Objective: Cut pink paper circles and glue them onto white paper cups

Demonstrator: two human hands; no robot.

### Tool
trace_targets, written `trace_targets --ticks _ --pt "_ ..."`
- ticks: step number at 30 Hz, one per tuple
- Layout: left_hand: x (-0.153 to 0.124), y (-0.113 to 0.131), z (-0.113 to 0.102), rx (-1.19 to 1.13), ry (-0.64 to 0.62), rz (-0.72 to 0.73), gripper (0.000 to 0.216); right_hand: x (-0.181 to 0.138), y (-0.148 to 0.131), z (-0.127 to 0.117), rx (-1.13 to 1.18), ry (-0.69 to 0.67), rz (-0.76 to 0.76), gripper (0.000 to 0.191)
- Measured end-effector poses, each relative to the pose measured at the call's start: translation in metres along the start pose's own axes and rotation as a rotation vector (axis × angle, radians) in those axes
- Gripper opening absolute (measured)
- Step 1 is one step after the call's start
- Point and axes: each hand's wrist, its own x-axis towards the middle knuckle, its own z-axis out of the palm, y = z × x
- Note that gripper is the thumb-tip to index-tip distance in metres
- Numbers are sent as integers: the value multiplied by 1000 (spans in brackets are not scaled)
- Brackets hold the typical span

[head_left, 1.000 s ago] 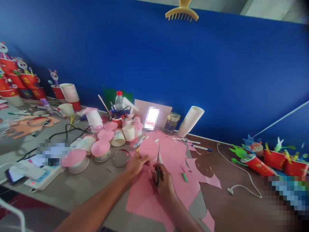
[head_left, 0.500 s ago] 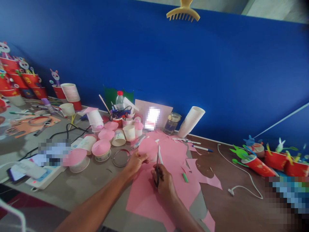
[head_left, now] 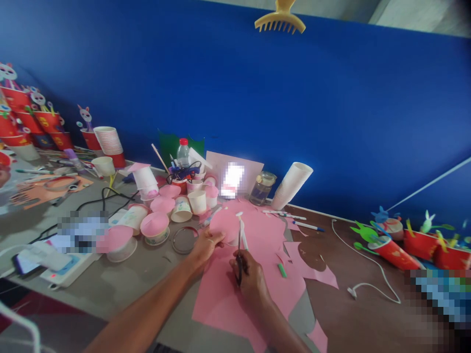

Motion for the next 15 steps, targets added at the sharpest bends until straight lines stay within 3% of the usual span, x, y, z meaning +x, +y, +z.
trace_targets --ticks 7,15 --pt "-2 2 0 44 10 17 26 3 -6 -3 80 49 81 43" --pt "0 -5 -4 95 -38 61 21 7 -2 -12 23 -11 -25 37"
